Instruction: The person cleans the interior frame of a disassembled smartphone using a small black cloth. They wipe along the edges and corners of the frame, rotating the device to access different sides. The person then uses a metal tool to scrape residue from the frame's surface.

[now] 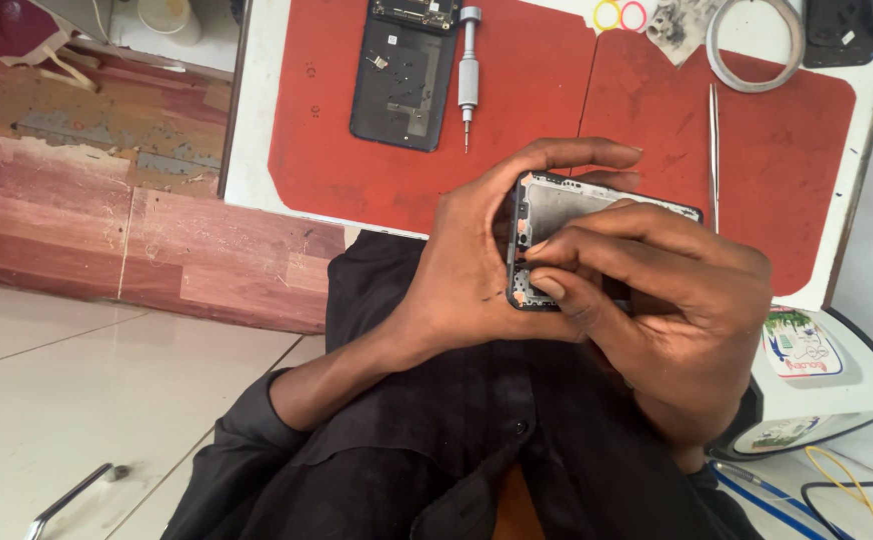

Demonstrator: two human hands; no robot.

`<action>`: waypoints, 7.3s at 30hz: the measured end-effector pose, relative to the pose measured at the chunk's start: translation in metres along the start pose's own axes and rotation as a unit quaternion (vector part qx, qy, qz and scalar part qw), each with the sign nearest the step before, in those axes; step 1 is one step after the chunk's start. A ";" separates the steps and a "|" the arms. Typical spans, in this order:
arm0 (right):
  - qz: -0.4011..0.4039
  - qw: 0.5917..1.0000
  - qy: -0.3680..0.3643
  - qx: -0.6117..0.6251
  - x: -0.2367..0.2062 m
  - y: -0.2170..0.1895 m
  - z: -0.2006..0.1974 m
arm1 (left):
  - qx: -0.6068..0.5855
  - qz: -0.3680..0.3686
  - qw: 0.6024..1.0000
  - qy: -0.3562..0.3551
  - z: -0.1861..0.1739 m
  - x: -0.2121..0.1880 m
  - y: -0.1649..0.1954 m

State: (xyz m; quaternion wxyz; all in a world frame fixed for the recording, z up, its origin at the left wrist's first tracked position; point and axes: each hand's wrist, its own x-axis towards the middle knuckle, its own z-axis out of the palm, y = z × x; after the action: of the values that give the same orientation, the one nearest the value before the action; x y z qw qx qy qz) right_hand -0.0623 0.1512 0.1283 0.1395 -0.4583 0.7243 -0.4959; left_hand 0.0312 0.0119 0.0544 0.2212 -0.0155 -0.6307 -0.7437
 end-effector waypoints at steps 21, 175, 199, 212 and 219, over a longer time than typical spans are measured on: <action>-0.019 0.995 -0.023 0.098 0.004 0.025 -0.020 | -0.025 -0.047 0.999 0.009 -0.001 0.000 0.007; -0.003 0.969 0.197 0.148 -0.003 0.053 0.013 | -0.358 -0.111 0.927 -0.007 0.019 -0.002 0.000; 0.001 0.925 0.286 0.249 -0.035 0.101 -0.041 | -0.573 -0.113 0.807 -0.090 0.017 -0.007 -0.008; 0.014 0.965 0.243 0.093 -0.001 0.007 0.027 | -0.151 -0.035 0.987 0.035 0.019 -0.009 -0.018; 0.076 0.961 0.216 0.153 0.003 -0.001 0.043 | -0.011 0.002 0.999 0.044 0.018 -0.016 -0.021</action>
State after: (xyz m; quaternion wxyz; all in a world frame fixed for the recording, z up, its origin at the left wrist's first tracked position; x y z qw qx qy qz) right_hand -0.0352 0.1235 0.1094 0.0859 -0.2568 0.6855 -0.6759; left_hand 0.0341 0.0361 0.0340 0.2499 0.0131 -0.6122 -0.7500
